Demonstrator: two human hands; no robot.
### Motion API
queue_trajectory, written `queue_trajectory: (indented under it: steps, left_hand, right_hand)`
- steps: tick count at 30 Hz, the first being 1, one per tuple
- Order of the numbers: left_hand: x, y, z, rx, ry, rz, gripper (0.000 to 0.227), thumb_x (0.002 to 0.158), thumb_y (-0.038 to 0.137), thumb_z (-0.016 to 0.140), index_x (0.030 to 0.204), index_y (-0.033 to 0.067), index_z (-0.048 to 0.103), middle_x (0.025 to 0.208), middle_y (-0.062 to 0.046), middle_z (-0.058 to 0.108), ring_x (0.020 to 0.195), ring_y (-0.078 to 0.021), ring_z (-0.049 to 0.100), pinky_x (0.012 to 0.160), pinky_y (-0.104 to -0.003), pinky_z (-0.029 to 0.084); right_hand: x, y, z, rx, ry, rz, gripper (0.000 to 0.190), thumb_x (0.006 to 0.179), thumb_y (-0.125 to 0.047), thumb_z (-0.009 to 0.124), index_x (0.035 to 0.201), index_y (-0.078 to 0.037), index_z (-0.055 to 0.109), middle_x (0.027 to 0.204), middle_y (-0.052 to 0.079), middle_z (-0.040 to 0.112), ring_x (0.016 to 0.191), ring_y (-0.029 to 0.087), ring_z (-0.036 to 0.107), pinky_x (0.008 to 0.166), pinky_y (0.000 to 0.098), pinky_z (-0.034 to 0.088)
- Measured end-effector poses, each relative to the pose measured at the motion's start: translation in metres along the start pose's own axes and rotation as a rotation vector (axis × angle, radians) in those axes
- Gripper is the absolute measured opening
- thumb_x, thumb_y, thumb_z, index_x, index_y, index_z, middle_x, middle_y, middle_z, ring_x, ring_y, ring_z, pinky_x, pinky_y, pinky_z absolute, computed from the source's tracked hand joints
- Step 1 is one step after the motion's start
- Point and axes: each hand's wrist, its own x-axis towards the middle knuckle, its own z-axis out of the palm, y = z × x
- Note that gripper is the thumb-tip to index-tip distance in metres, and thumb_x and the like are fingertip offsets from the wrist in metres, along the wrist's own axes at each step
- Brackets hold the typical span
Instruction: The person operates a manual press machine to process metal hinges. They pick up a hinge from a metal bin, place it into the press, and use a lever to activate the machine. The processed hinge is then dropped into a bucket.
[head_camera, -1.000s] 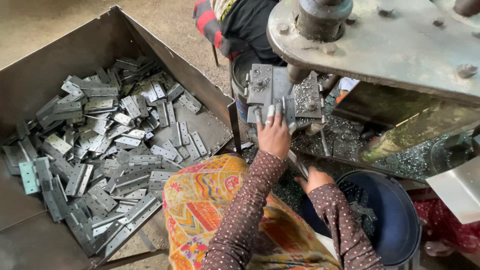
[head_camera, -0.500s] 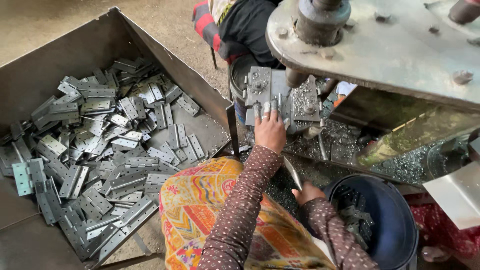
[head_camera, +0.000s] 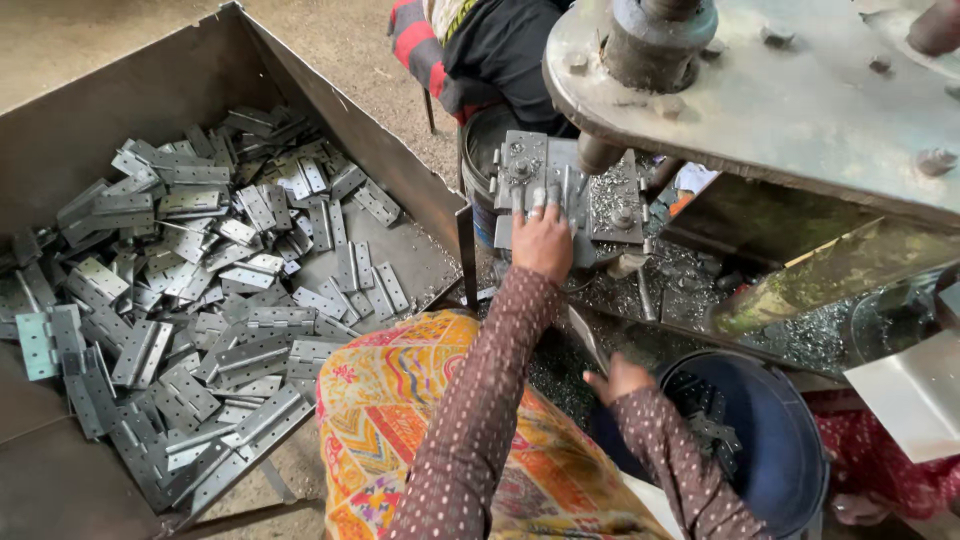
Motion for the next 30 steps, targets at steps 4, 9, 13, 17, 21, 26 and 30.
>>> queue_trajectory:
  steps: [4,9,13,17,21,26,30]
  left_hand:
    - [0.022,-0.001,0.007,0.019,-0.064,-0.005,0.03,0.095,0.02,0.053,0.112,0.0086,0.074,0.145,-0.013,0.056,0.134,-0.0256,0.052,0.115,-0.056,0.034]
    - [0.001,-0.01,0.015,0.08,0.195,0.03,0.034,0.096,0.022,0.051,0.116,0.0055,0.074,0.147,-0.013,0.055,0.138,-0.0267,0.05,0.118,-0.058,0.03]
    - [-0.003,-0.007,0.016,0.037,0.216,0.054,0.027,0.094,0.019,0.053,0.102,0.0083,0.077,0.147,-0.012,0.057,0.137,-0.0261,0.052,0.12,-0.059,0.031]
    - [0.009,-0.01,0.015,-0.104,0.131,0.011,0.024,0.093,0.016,0.055,0.1,0.0076,0.077,0.137,-0.011,0.063,0.127,-0.0264,0.059,0.112,-0.057,0.039]
    - [0.016,-0.004,0.003,-0.075,0.146,0.049,0.021,0.086,0.017,0.059,0.092,0.0086,0.078,0.128,-0.011,0.067,0.116,-0.0259,0.063,0.105,-0.055,0.041]
    - [-0.03,-0.025,-0.029,-0.106,-0.097,0.118,0.019,0.093,0.022,0.059,0.097,0.0124,0.075,0.122,-0.006,0.066,0.104,-0.0213,0.069,0.102,-0.047,0.049]
    - [-0.109,-0.088,-0.043,-0.056,0.625,0.056,0.032,0.085,0.025,0.061,0.114,0.0096,0.063,0.117,-0.008,0.061,0.107,-0.0248,0.067,0.107,-0.057,0.051]
  right_hand:
    - [-0.011,0.002,0.01,0.115,0.048,-0.014,0.058,0.088,-0.054,0.067,0.116,-0.004,0.059,0.091,0.023,0.074,0.083,0.042,0.072,0.075,0.0512,0.058]
    - [-0.022,-0.013,0.05,0.157,0.318,-0.033,0.054,0.091,-0.049,0.063,0.122,-0.005,0.058,0.091,0.024,0.074,0.084,0.044,0.07,0.075,0.0554,0.055]
    - [0.003,0.001,0.015,0.074,0.097,-0.047,0.06,0.086,-0.054,0.069,0.114,-0.002,0.059,0.091,0.024,0.073,0.085,0.041,0.073,0.076,0.0498,0.059]
    - [-0.003,0.008,0.007,0.055,0.065,-0.018,0.058,0.085,-0.058,0.069,0.105,-0.004,0.063,0.088,0.022,0.073,0.084,0.041,0.073,0.075,0.0502,0.059]
    - [-0.013,-0.004,0.054,0.263,0.341,-0.041,0.049,0.087,-0.052,0.065,0.108,-0.008,0.06,0.083,0.024,0.072,0.082,0.05,0.068,0.071,0.0585,0.053]
    - [-0.009,0.013,0.07,0.167,0.313,-0.064,0.052,0.087,-0.057,0.068,0.102,-0.007,0.063,0.086,0.029,0.07,0.085,0.052,0.068,0.072,0.0591,0.052]
    - [-0.006,0.031,0.017,0.254,0.22,-0.163,0.058,0.085,-0.058,0.072,0.104,-0.004,0.066,0.089,0.026,0.07,0.085,0.047,0.07,0.076,0.053,0.054]
